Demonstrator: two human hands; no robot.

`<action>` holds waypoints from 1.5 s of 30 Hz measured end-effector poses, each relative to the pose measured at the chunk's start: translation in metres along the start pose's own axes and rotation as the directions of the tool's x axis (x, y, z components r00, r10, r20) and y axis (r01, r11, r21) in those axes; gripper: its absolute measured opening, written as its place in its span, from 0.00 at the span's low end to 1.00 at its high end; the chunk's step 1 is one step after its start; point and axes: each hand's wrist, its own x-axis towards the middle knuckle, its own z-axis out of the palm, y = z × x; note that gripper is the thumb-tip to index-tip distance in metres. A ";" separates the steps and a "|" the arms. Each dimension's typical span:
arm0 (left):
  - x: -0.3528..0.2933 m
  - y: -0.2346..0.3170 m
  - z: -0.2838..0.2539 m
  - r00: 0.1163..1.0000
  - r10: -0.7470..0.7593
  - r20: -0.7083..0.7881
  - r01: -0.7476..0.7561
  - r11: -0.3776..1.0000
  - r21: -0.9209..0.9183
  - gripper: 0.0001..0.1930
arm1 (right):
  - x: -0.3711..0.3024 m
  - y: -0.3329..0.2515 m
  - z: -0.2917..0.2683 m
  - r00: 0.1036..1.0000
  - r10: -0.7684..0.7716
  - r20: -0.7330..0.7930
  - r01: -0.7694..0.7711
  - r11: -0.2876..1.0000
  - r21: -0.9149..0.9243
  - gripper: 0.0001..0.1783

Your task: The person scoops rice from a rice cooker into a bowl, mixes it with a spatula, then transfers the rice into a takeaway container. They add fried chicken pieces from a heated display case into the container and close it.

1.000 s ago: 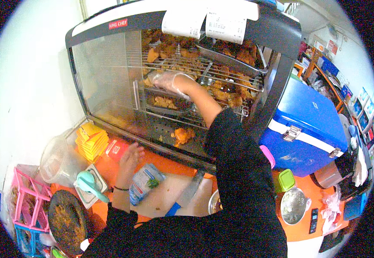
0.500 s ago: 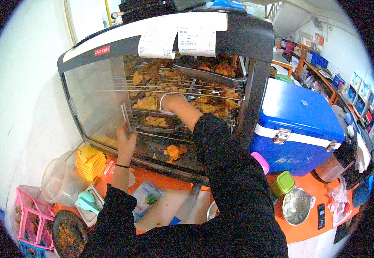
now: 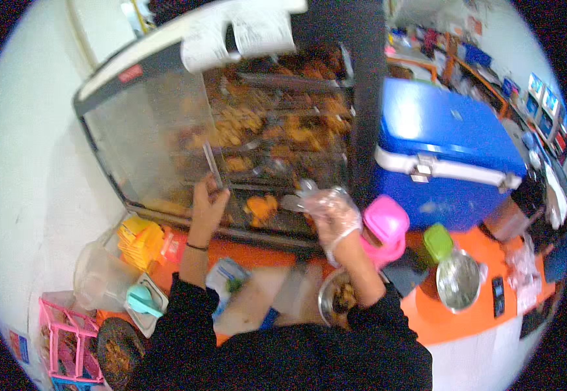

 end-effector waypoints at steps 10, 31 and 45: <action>-0.036 0.064 0.090 0.957 0.204 0.206 -0.182 0.976 -0.124 0.32 | -0.197 0.007 -0.138 0.405 0.865 0.295 -0.914 0.374 0.160 0.14; -0.151 0.033 0.141 0.879 -0.010 0.477 0.217 0.899 -0.380 0.31 | -0.181 0.064 -0.075 0.317 0.310 0.896 -0.134 0.950 -0.281 0.19; -0.295 0.004 0.155 0.233 -0.470 0.852 0.964 0.229 -0.137 0.25 | -0.170 0.039 -0.047 -0.176 0.582 0.794 -0.804 0.380 -0.457 0.32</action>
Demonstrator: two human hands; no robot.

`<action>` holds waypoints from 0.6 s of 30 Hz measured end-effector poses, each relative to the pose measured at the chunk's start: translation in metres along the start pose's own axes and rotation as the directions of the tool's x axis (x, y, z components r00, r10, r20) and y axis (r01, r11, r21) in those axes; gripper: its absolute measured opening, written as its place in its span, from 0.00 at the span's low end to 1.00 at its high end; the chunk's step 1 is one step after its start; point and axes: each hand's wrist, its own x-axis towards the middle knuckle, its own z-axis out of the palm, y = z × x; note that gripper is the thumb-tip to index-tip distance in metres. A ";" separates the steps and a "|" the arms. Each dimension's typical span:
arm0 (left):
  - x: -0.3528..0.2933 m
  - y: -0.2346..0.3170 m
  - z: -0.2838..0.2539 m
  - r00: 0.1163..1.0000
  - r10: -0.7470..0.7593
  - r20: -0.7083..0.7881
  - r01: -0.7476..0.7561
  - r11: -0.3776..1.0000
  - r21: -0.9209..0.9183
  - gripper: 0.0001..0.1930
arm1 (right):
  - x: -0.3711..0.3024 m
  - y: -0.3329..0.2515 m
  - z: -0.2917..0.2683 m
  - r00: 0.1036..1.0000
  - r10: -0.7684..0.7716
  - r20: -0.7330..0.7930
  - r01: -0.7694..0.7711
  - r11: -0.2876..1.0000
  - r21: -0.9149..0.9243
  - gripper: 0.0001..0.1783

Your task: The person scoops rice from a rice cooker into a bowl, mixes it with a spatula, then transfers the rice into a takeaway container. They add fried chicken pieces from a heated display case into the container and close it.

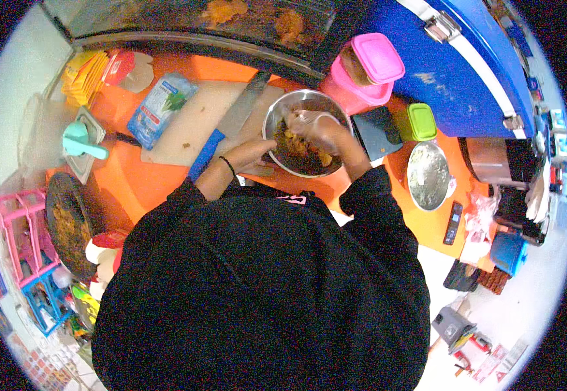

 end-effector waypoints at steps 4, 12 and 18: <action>-0.008 -0.003 0.000 0.999 0.032 0.011 -0.031 0.996 -0.084 0.23 | -0.019 -0.010 -0.003 0.998 -0.055 0.027 0.060 0.970 -0.235 0.32; -0.035 -0.015 0.016 0.964 0.211 -0.165 -0.221 0.974 -0.049 0.26 | -0.014 0.019 0.072 0.891 -0.414 -0.186 -0.079 0.262 -0.962 0.24; -0.089 -0.006 -0.002 0.988 0.136 -0.075 -0.141 0.988 -0.070 0.25 | -0.023 -0.039 0.039 0.988 -0.130 0.085 0.144 0.969 -0.199 0.24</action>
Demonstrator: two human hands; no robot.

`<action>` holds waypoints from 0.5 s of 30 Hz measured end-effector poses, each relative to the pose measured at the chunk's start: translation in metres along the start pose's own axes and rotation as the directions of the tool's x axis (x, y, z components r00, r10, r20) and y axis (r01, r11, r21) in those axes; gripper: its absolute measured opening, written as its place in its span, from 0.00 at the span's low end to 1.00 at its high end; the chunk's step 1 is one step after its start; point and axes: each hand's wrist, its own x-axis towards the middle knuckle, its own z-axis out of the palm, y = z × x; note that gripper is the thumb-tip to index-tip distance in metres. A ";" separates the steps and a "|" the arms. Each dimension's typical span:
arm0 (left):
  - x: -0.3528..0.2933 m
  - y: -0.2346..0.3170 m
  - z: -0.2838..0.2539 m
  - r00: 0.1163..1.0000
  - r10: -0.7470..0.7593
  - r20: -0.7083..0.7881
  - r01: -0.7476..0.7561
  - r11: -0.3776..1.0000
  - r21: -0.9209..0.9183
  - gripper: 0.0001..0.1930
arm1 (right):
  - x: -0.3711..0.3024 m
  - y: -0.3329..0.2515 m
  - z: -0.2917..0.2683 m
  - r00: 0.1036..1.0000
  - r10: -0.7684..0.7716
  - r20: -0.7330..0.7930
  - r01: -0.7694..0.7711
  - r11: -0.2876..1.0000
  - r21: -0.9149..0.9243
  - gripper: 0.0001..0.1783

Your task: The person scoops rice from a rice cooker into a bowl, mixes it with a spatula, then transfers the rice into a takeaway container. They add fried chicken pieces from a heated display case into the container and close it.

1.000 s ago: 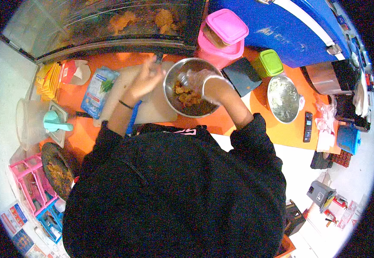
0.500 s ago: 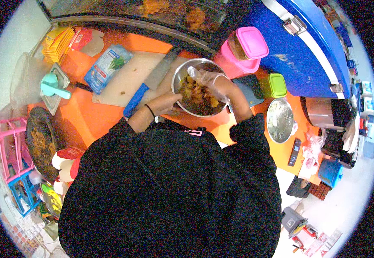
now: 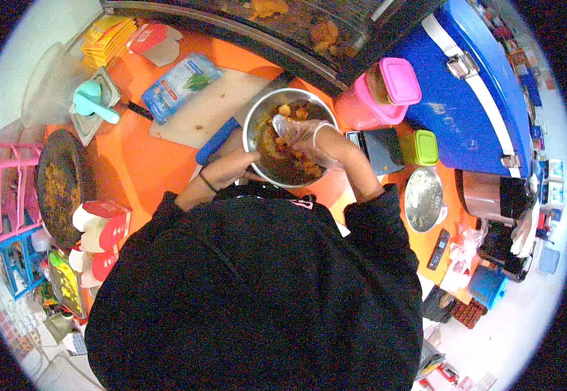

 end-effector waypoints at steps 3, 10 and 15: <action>-0.035 0.004 -0.006 0.995 0.066 -0.074 -0.075 0.988 -0.137 0.27 | -0.010 -0.045 -0.005 0.978 -0.195 0.067 0.190 0.979 0.076 0.26; -0.083 -0.032 -0.019 0.870 0.341 -0.354 -0.386 0.921 -0.060 0.22 | 0.019 -0.095 0.087 0.781 -0.518 0.347 0.504 0.196 -0.841 0.27; -0.130 -0.059 -0.024 0.544 0.608 -0.578 -0.563 0.776 0.286 0.40 | 0.039 -0.098 0.145 0.748 -0.628 0.216 0.510 0.333 -0.793 0.24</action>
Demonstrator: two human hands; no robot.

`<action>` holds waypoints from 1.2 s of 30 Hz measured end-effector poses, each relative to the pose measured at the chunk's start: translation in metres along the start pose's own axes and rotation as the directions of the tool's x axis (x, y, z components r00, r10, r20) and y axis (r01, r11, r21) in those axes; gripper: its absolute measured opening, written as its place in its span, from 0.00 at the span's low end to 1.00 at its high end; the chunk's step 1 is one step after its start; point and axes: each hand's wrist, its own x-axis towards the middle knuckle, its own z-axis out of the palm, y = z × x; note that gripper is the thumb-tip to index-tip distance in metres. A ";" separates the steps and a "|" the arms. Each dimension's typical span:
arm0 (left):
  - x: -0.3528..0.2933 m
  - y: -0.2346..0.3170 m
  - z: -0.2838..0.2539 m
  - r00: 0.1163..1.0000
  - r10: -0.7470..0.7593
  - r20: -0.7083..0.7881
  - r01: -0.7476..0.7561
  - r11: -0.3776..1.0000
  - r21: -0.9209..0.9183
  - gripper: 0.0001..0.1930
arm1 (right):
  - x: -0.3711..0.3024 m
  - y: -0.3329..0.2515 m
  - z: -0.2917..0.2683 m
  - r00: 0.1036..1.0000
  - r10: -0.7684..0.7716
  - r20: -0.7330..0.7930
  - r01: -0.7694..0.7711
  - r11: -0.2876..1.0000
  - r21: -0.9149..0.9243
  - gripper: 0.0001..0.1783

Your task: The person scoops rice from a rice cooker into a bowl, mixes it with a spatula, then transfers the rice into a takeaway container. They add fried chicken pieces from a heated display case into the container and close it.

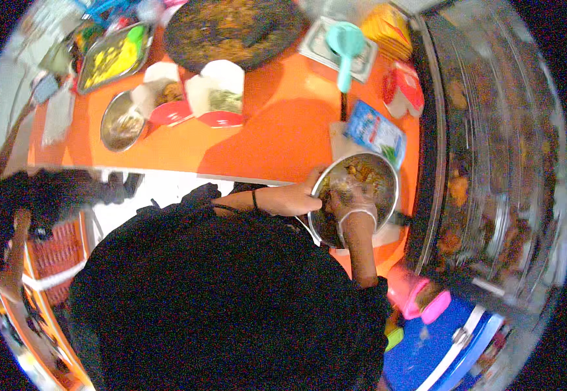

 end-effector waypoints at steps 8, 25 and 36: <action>-0.084 0.046 -0.088 0.955 -0.297 0.000 0.256 0.820 -0.512 0.20 | 0.060 -0.113 -0.069 0.932 -0.281 0.231 0.199 0.925 0.323 0.18; -0.131 0.031 -0.143 0.958 -0.286 -0.010 0.269 0.911 -0.312 0.32 | 0.056 -0.200 -0.039 0.962 -0.249 0.115 0.162 0.855 0.492 0.24; -0.144 0.090 -0.184 0.877 -0.438 0.199 0.469 0.691 -0.551 0.32 | 0.051 -0.249 -0.070 0.830 -0.458 0.319 0.553 0.753 -0.356 0.46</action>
